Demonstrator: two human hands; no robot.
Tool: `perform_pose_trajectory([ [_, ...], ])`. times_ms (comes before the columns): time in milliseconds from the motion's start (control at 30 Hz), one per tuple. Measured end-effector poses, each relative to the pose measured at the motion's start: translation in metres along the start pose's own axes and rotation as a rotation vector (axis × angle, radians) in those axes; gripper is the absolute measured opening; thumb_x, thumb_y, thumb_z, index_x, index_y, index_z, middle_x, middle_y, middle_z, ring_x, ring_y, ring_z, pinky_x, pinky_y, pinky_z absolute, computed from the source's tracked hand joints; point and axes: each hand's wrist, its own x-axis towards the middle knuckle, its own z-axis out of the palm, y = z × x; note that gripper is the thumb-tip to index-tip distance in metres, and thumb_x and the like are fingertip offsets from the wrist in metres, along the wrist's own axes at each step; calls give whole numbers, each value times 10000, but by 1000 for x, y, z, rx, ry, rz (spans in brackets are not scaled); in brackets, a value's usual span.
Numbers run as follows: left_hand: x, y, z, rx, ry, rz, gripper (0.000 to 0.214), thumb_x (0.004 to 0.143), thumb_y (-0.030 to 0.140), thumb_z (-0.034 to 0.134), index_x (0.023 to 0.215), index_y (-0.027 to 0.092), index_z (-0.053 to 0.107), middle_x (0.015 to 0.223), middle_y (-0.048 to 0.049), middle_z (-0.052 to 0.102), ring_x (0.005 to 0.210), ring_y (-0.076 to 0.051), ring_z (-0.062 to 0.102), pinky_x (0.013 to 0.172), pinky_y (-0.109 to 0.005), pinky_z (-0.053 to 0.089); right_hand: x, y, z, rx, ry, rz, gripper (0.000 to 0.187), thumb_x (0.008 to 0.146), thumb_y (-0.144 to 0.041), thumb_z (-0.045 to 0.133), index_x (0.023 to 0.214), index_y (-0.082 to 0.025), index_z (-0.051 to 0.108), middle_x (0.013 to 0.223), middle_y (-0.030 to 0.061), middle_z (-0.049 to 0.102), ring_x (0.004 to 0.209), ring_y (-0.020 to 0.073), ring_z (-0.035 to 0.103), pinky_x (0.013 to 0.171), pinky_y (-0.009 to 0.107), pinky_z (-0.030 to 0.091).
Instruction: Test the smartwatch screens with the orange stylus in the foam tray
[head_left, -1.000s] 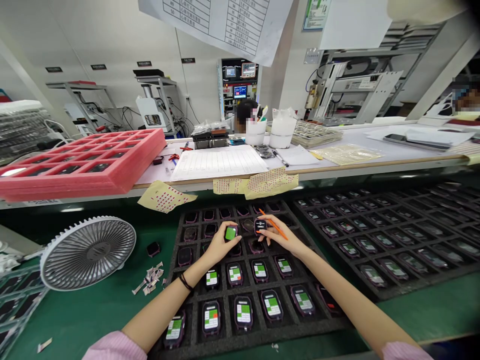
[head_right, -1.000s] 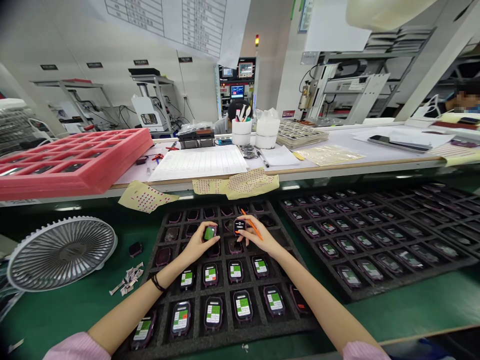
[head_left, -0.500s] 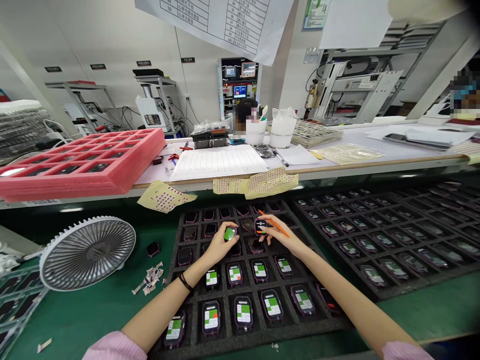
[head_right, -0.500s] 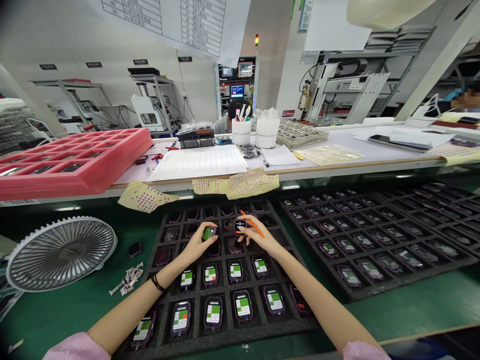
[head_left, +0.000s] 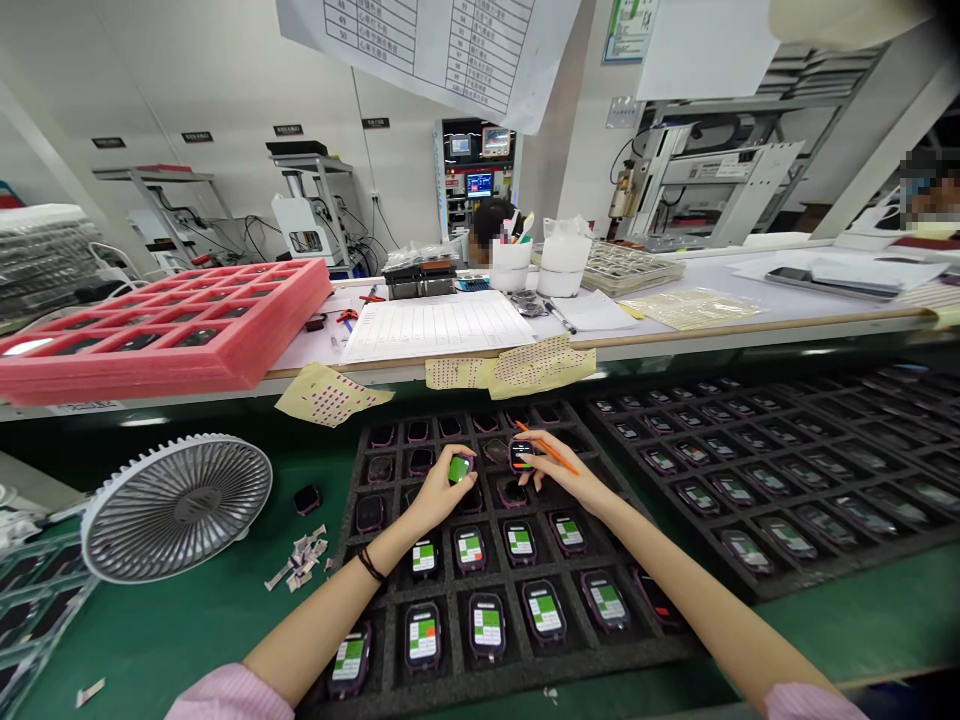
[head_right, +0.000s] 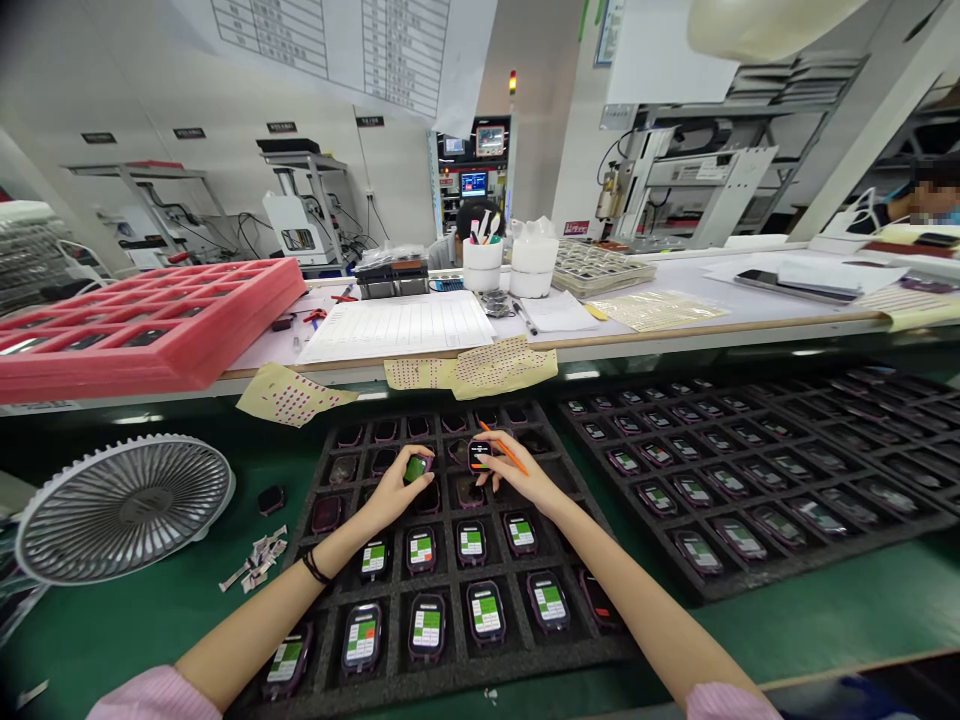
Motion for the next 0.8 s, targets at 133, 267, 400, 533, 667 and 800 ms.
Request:
perform_pose_trajectory([
  [133,0,-2,2,-57,0,-9,345,791,254,586,1112,202,472,1091,-50,571,1002,-191,551,893,-322,429,-1,0,0,2,-1,-2,338,788,-379,618,1063,-214,514,1035,81,608,613,160,682,449,243,496],
  [267,1,-4,4,-236,-58,-40,471,795,260,597,1224,208,409,1111,-66,573,982,-179,571,835,-305,477,-1,0,0,2,-1,0,339,787,-384,620,1062,-218,513,1068,87,599,613,156,679,443,241,493],
  [400,2,-7,5,-235,-62,-82,406,829,330,541,1199,197,440,930,-37,575,733,-122,560,607,-222,461,-1,0,0,1,0,7,326,788,-376,619,1054,-219,514,1080,87,593,609,152,680,444,236,488],
  [533,4,-10,5,-230,-64,-99,395,851,397,484,1183,187,455,736,20,490,569,-92,460,462,-196,352,-1,1,0,8,0,11,324,791,-365,617,1058,-215,514,1031,74,595,611,157,682,450,236,483],
  [667,4,-10,6,-235,-70,-105,419,839,408,501,1193,191,448,775,8,519,613,-108,492,488,-205,371,0,2,0,25,0,22,299,815,-377,583,1058,-215,522,893,39,598,602,166,680,445,238,475],
  [800,3,-10,6,-256,-76,-64,455,791,347,594,1193,197,442,1019,-49,570,853,-151,559,711,-250,460,0,2,0,36,-9,27,291,822,-383,573,1057,-218,522,836,21,591,587,163,675,441,235,468],
])
